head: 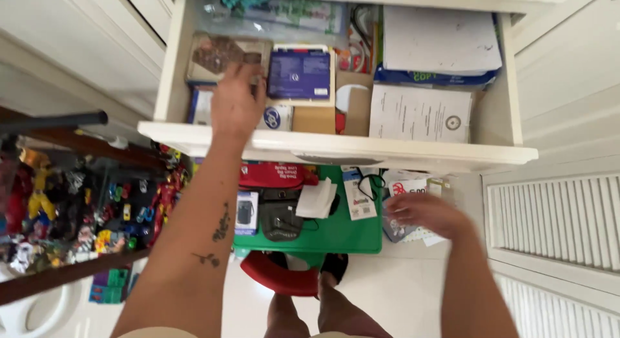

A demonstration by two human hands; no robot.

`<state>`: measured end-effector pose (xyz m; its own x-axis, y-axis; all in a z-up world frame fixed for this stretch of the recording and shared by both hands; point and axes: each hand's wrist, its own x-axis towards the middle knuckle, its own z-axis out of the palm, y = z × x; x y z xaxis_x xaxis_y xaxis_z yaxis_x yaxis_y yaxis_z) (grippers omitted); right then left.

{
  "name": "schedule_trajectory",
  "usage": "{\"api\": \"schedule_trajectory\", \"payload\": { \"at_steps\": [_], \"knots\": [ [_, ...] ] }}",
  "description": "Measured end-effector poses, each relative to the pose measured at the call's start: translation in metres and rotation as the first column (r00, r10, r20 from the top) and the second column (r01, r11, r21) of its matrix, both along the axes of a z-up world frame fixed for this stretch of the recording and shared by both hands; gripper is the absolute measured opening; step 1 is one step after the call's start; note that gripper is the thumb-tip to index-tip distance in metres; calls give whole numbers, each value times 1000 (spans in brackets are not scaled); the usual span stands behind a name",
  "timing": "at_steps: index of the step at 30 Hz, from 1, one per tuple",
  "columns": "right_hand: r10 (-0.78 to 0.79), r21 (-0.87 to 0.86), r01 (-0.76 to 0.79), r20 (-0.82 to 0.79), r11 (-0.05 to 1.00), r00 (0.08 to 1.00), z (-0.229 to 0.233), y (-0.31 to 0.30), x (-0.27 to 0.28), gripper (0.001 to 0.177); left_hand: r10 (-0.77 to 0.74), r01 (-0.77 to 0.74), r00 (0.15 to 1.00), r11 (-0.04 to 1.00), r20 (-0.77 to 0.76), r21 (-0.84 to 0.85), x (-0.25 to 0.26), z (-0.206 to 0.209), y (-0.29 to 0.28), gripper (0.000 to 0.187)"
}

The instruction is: Searching through and organizing various items in desk and closet drawers.

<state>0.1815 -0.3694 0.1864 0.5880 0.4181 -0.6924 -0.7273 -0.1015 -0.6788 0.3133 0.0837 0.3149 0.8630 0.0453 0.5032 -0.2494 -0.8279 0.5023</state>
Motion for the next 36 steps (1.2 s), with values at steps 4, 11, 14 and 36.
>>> {"api": "schedule_trajectory", "payload": {
  "at_steps": [4,11,14,36],
  "knots": [
    [26,-304,-35,-33,952,999,-188,23,-20,39,39,-38,999,999,-29,25,-9,0,-2,14],
    [405,-871,-137,76,471,911,-359,84,-14,78,-64,65,998,993,-13,100,-9,-1,-10,21],
    [268,-924,-138,-40,357,963,-285,123,-8,116,-84,88,996,986,-37,139,-7,-3,-6,25],
    [-164,-332,162,23,929,986,-232,56,-100,98,-39,58,987,991,-155,119,-2,-8,-2,29]
  ]
}}
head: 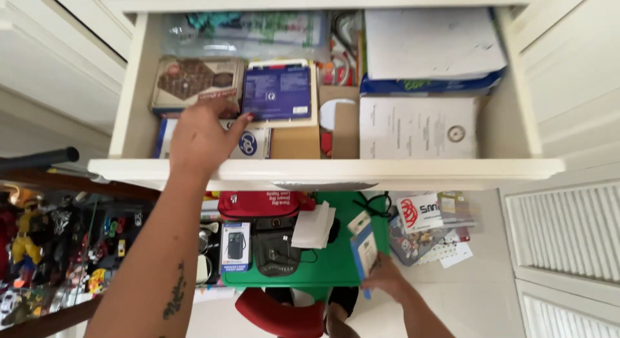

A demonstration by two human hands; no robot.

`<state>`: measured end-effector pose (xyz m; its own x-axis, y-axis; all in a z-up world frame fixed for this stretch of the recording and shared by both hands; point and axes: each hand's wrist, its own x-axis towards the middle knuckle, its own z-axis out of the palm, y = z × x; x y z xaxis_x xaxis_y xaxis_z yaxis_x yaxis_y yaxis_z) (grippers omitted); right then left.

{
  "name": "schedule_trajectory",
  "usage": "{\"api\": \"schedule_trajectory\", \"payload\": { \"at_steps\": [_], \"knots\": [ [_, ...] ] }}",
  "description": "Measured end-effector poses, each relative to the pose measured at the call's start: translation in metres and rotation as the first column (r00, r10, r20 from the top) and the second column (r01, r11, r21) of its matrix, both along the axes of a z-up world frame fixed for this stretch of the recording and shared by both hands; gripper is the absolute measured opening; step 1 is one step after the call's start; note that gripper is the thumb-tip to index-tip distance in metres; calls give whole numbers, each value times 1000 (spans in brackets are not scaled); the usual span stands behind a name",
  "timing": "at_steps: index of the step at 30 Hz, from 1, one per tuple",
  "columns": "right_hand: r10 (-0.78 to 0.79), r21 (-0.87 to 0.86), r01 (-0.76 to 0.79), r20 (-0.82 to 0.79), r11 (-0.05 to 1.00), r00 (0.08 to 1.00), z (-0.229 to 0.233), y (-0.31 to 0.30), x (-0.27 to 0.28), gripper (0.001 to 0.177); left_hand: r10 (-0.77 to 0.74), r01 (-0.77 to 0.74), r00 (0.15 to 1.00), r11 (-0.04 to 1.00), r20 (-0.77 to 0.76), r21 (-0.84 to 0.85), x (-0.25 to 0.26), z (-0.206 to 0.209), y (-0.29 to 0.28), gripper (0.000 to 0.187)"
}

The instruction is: Searching through and organizing various items in desk and closet drawers.

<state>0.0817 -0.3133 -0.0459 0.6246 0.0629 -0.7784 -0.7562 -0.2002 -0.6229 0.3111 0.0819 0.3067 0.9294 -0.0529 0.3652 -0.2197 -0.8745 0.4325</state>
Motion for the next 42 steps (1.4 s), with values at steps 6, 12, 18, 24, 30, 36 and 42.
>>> {"api": "schedule_trajectory", "payload": {
  "at_steps": [6,12,18,24,30,36,42],
  "knots": [
    [258,-77,-247,303,966,917,180,36,8,122,238,-237,951,971,-197,29,-13,20,-11,22],
    [58,252,-299,667,921,742,334,32,54,108,301,-316,938,946,-170,-68,-7,11,-7,22],
    [256,-267,-59,808,962,530,414,31,180,117,379,-354,925,844,-17,-403,-14,17,-1,25],
    [508,-550,-7,765,835,395,381,89,285,105,443,-399,895,735,-57,-548,-15,21,-1,33],
    [207,-160,-135,640,978,739,366,186,290,130,295,-396,905,847,-306,-355,-11,22,3,36],
    [441,-426,-184,647,886,622,366,231,281,103,254,-376,909,843,-331,-385,-10,35,0,49],
    [241,0,-423,823,906,514,325,231,303,105,228,-296,955,713,-189,-635,1,0,14,44]
  ]
}}
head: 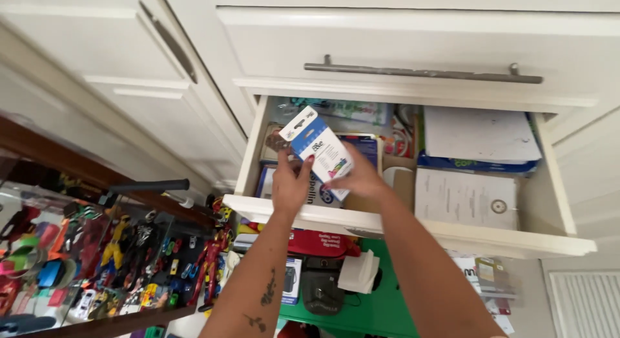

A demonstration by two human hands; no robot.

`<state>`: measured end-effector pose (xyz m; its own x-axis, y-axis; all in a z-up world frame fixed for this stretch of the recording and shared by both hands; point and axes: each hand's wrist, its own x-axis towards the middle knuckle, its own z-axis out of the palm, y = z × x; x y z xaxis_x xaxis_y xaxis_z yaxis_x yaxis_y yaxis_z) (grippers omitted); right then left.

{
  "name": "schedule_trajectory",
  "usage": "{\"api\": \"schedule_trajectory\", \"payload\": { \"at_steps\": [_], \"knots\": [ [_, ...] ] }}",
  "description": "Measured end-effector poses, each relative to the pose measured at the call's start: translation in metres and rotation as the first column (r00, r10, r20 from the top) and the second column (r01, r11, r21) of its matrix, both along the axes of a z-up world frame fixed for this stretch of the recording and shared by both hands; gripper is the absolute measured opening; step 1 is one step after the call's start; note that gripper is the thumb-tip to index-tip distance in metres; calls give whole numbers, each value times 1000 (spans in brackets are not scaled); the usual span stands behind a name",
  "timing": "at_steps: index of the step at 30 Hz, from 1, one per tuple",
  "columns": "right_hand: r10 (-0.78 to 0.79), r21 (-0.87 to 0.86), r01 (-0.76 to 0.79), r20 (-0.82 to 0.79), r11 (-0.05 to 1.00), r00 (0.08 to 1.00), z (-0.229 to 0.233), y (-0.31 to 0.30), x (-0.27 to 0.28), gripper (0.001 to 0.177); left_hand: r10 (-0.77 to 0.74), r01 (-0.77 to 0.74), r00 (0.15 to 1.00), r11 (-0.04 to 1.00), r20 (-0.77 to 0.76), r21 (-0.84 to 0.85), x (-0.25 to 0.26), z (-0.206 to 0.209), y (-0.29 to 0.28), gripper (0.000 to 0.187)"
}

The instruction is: Searching through and organizing various items in desk and closet drawers.

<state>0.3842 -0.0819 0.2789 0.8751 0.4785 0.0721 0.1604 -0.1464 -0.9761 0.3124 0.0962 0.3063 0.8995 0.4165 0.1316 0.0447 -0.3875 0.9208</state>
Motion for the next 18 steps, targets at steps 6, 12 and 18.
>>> {"api": "schedule_trajectory", "payload": {
  "at_steps": [6,12,18],
  "knots": [
    [-64,-374,-2,-163,927,985,22,-15,12,81,420,-295,835,887,355,-355,1,-3,28,44],
    [85,-371,-145,-175,917,981,20,9,5,73,473,-236,832,776,291,-585,-13,20,117,30],
    [275,-393,-226,72,891,959,-63,60,26,64,330,-254,904,926,272,-278,-29,7,138,31]
  ]
}}
